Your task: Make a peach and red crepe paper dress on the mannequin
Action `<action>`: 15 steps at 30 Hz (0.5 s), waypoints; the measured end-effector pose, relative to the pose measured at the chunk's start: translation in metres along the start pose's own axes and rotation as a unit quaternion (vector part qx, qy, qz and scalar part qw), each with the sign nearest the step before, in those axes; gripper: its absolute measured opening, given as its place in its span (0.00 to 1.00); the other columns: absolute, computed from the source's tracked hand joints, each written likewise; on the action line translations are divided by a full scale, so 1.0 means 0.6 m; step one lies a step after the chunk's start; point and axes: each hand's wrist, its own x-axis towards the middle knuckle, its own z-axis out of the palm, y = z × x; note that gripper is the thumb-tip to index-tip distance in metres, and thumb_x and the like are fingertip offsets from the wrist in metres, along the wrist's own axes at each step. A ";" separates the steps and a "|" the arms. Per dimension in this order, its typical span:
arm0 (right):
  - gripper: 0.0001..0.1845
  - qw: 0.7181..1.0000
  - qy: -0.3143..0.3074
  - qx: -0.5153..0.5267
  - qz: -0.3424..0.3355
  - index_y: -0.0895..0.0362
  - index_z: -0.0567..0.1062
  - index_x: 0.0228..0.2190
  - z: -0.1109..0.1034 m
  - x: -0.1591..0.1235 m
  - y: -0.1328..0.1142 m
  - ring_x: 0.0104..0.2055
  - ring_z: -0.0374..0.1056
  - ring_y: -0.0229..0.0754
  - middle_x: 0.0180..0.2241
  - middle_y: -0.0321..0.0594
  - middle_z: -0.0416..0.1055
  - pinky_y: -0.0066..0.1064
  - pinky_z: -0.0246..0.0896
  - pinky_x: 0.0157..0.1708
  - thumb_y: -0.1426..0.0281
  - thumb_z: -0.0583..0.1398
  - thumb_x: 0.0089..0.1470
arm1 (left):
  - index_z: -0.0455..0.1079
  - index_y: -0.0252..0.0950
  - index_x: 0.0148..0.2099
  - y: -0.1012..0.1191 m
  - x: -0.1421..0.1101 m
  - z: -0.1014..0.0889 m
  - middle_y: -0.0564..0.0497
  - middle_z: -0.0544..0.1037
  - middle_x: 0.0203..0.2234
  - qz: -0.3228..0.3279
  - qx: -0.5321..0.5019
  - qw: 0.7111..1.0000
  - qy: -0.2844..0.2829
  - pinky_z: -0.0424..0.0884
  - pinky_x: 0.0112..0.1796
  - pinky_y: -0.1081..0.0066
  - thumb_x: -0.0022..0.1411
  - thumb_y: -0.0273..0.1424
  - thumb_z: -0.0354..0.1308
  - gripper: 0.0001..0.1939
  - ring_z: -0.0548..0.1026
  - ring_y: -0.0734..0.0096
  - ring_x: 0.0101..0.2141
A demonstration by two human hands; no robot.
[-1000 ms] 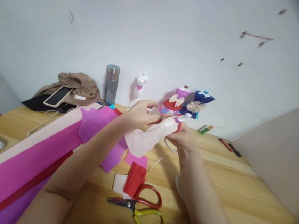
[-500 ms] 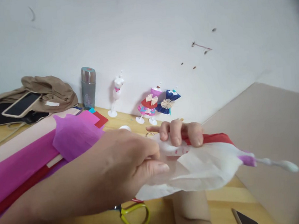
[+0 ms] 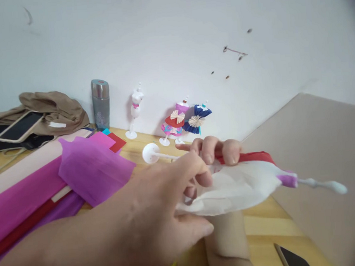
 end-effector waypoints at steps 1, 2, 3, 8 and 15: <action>0.18 0.999 -0.024 0.021 -0.030 0.47 0.75 0.21 0.002 0.004 0.001 0.30 0.73 0.47 0.21 0.34 0.69 0.48 0.73 0.44 0.47 0.66 0.46 | 0.66 0.41 0.40 0.003 -0.003 -0.001 0.56 0.75 0.32 0.008 0.031 0.999 0.002 0.66 0.33 0.73 0.58 0.27 0.57 0.08 0.71 0.72 0.31; 0.14 0.997 -0.053 0.035 -0.052 0.47 0.77 0.24 0.002 0.007 0.003 0.31 0.74 0.46 0.22 0.34 0.71 0.47 0.73 0.44 0.51 0.66 0.49 | 0.65 0.40 0.39 0.005 -0.005 0.000 0.55 0.75 0.33 0.021 0.062 0.998 0.008 0.66 0.34 0.73 0.58 0.27 0.56 0.06 0.70 0.72 0.32; 0.11 0.995 -0.074 0.039 -0.053 0.46 0.77 0.25 0.001 0.011 0.005 0.32 0.75 0.46 0.23 0.34 0.72 0.46 0.73 0.44 0.55 0.66 0.50 | 0.65 0.40 0.39 0.006 -0.006 0.002 0.55 0.75 0.34 0.034 0.091 0.995 0.012 0.67 0.35 0.73 0.59 0.27 0.56 0.05 0.70 0.72 0.33; 0.13 0.992 -0.105 0.042 -0.060 0.48 0.76 0.22 -0.002 0.020 0.010 0.31 0.75 0.46 0.21 0.35 0.71 0.44 0.74 0.43 0.54 0.66 0.50 | 0.65 0.38 0.33 -0.007 -0.003 0.018 0.52 0.75 0.32 0.091 0.162 0.982 0.030 0.65 0.32 0.73 0.61 0.25 0.53 0.04 0.69 0.72 0.30; 0.18 0.989 -0.122 0.054 -0.069 0.50 0.74 0.24 0.007 0.018 0.012 0.33 0.74 0.45 0.23 0.36 0.71 0.45 0.72 0.46 0.49 0.64 0.48 | 0.65 0.37 0.29 -0.015 0.016 0.003 0.57 0.68 0.19 0.106 0.169 0.976 0.091 0.58 0.24 0.75 0.63 0.25 0.50 0.10 0.62 0.78 0.20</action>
